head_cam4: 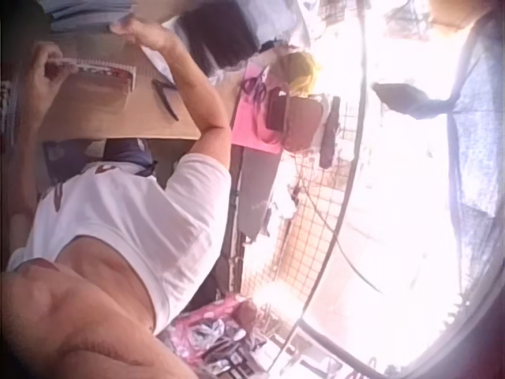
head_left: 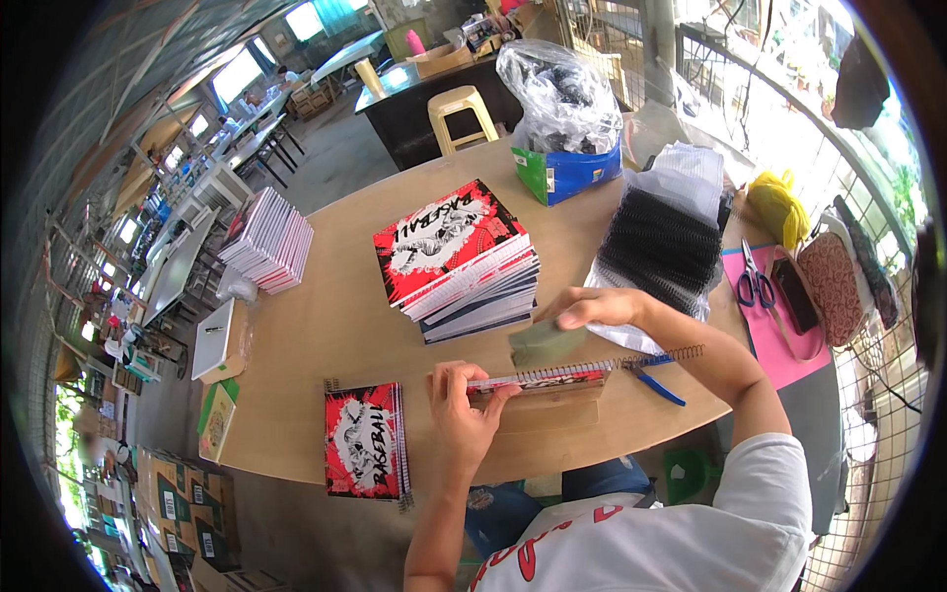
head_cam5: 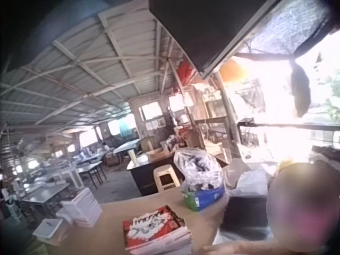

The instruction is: The person binds notebooks by threading a spiral coil through pre-punched holes and then uses a blue pair of pliers to crimp the ends of the coil.

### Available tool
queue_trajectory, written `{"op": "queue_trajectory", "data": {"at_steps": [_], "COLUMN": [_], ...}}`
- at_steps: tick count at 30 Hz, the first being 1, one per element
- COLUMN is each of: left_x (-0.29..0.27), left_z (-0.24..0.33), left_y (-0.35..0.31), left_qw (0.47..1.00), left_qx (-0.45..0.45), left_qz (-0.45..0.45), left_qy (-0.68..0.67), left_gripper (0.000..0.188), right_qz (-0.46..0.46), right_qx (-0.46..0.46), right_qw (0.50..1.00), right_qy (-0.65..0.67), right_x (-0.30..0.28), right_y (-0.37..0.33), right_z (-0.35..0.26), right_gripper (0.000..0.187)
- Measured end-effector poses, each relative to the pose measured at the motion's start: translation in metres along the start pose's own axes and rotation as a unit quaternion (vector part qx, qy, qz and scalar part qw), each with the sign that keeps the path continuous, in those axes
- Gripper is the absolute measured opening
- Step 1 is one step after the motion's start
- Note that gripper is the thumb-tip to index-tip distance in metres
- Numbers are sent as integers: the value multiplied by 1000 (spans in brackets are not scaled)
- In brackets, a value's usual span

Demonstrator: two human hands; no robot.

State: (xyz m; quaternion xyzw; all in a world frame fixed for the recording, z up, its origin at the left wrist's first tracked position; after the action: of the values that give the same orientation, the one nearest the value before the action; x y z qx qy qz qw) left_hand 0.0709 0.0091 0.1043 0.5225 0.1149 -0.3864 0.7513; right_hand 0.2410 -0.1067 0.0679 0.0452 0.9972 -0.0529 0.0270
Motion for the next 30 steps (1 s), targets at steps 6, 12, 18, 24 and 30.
{"op": "queue_trajectory", "data": {"at_steps": [6, 12, 18, 24, 30], "left_x": [0, 1, 2, -12, -15], "left_z": [-8, -11, -13, -38, -74], "left_y": [-5, -6, -9, -17, -29], "left_qw": [1000, 998, 998, 980, 966], "left_qx": [-11, -35, -35, -100, -135], "left_qz": [5, 8, 5, 36, -8], "left_qy": [-8, -42, -51, -168, -221], "left_gripper": [57, 61, 67, 57, 32], "right_qz": [10, 61, -14, 62, 39], "right_qx": [-33, 53, 20, 101, 94], "right_qw": [953, 952, 999, 958, 960], "right_qy": [-301, -297, -20, -263, -261], "right_x": [16, 3, 12, 9, 17], "right_y": [18, 22, 25, 34, 43], "right_z": [-10, -5, 7, -3, 1], "right_gripper": [63, 67, 65, 71, 76]}}
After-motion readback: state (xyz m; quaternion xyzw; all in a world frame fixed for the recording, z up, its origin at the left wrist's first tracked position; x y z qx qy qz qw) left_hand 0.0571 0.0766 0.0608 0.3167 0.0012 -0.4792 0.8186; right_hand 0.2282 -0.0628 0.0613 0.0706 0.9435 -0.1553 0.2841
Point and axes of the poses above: each hand's wrist, its own y-axis towards the middle knuckle, its own x-axis out of the palm, z = x × y, the point moved 8 cm from there along y, towards the middle knuckle, and after that the axes turned 7 degrees about x, right-handed, at the moved point
